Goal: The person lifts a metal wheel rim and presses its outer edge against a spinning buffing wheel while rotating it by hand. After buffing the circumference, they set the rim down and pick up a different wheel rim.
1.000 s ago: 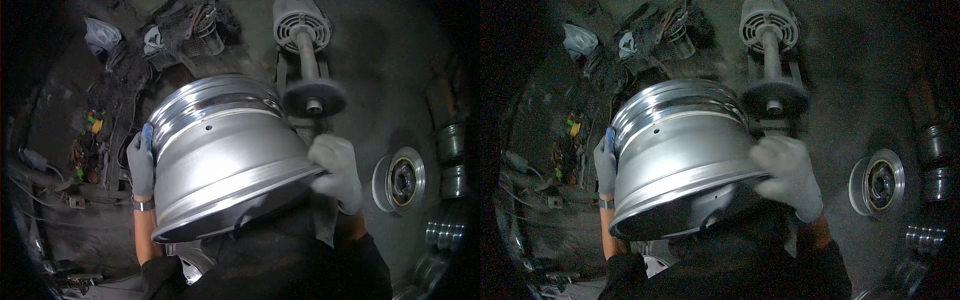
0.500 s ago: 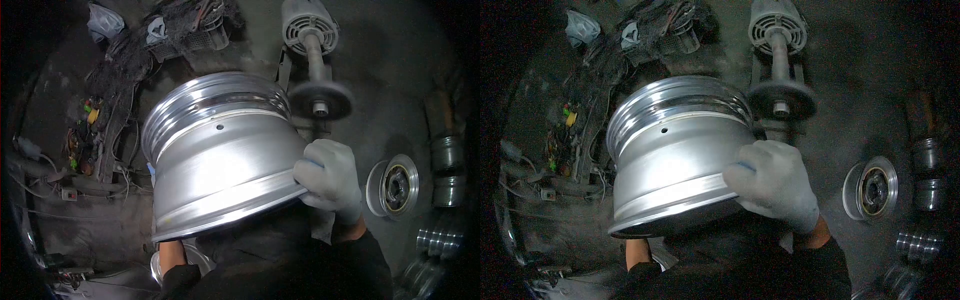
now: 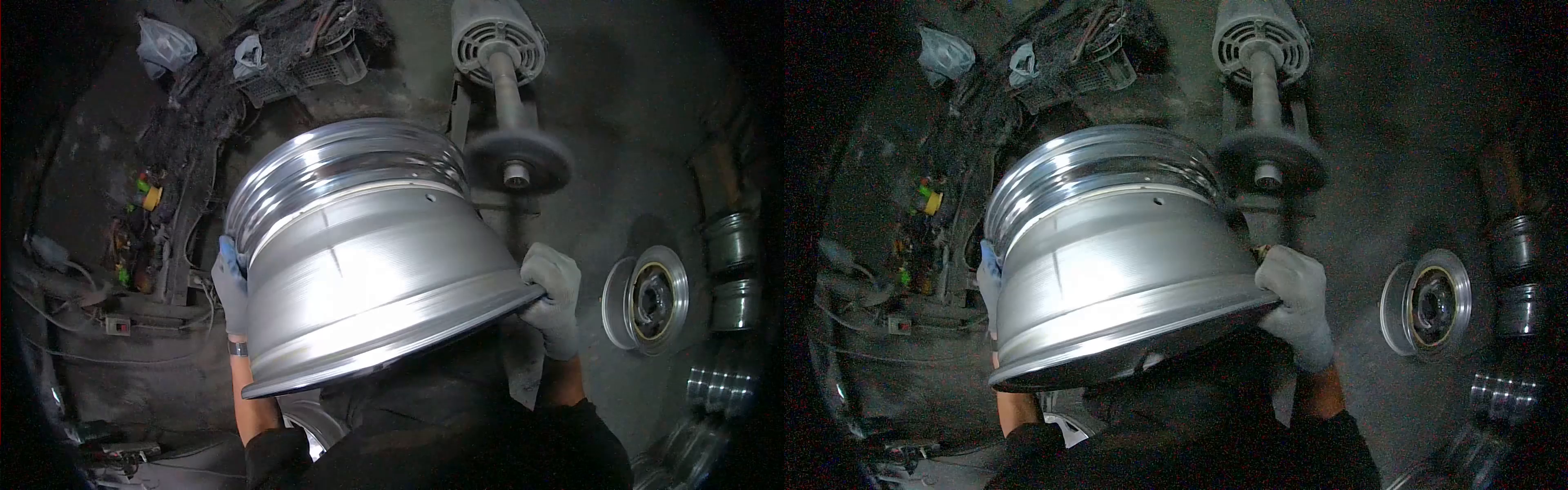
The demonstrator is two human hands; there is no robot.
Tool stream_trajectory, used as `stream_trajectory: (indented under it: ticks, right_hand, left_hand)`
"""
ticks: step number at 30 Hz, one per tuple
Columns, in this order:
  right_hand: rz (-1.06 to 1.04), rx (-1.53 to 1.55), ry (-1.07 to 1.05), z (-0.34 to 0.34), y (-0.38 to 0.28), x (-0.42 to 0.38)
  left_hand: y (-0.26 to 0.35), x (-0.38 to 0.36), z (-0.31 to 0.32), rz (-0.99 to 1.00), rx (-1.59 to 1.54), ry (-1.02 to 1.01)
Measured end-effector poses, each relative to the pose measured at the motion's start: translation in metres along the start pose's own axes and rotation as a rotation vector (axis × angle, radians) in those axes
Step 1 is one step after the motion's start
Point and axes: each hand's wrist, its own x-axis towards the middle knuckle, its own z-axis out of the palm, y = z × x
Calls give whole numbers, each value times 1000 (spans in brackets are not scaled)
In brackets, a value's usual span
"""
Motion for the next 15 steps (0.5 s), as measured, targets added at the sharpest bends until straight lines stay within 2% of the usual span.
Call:
stream_trajectory:
  ticks: [1,3,4,6,7,9,11,12,14,15]
  right_hand:
    - [38,27,20,2,7,-8]
    - [83,55,45,11,17,-20]
    - [90,115,114,16,22,-25]
    - [98,176,190,25,33,-38]
    - [86,199,226,29,41,-47]
    - [71,228,261,39,57,-68]
    - [260,383,278,54,72,-102]
    - [261,384,279,68,82,-124]
    - [598,1030,440,90,96,-159]
    - [595,1031,442,93,88,-157]
  left_hand:
    - [16,1,6,3,6,0]
    - [43,0,17,173,80,-23]
    - [56,-3,24,177,83,-30]
    - [84,-10,38,329,232,-44]
    - [99,-12,44,335,235,-46]
    - [125,-15,52,169,212,-102]
    - [136,-9,60,181,251,-99]
    - [141,-7,65,194,287,-99]
    - [150,-4,72,228,377,-131]
    - [155,-2,74,262,464,-160]
